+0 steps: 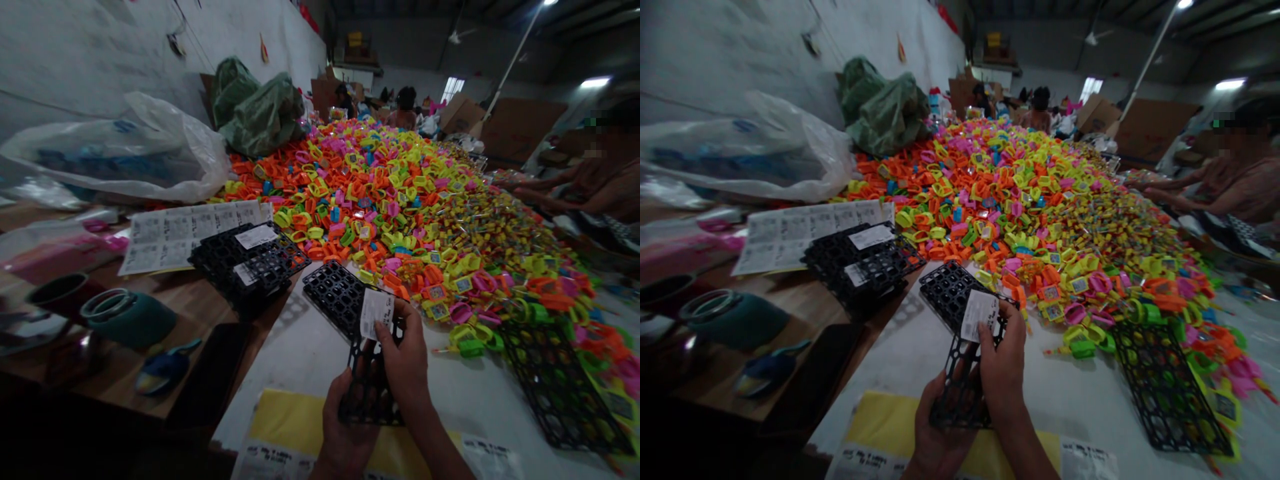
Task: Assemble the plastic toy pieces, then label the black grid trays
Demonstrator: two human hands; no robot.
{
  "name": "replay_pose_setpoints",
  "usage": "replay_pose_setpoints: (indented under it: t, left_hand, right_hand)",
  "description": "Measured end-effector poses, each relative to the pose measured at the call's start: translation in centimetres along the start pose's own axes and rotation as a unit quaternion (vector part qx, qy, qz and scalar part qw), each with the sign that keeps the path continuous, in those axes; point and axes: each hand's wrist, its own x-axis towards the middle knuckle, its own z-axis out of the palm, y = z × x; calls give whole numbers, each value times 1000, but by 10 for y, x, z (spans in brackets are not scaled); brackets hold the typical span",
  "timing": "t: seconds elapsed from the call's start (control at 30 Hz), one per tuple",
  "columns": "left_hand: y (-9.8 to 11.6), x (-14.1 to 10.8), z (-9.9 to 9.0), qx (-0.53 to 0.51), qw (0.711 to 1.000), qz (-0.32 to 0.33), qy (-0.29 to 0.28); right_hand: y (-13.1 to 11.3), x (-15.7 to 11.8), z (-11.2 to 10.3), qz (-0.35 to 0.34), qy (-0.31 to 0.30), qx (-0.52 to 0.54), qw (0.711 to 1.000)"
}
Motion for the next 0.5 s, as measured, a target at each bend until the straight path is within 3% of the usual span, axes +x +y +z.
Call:
replay_pose_setpoints:
  t: [0.17, 0.27, 0.37, 0.5]
  left_hand:
    - [5, 4, -3, -10, 999, -9, -43]
    - [7, 5, -4, 1, 997, -23, -78]
    - [6, 5, -3, 6, 995, -37, -94]
    - [8, 4, -1, -9, 997, -32, -69]
  right_hand:
    - [2, 11, -2, -50, 55, -18, 997]
    - [8, 23, -12, -159, 67, -91, 981]
    - [18, 35, -22, -307, 4, -169, 936]
    - [21, 34, -29, -381, -120, -225, 889]
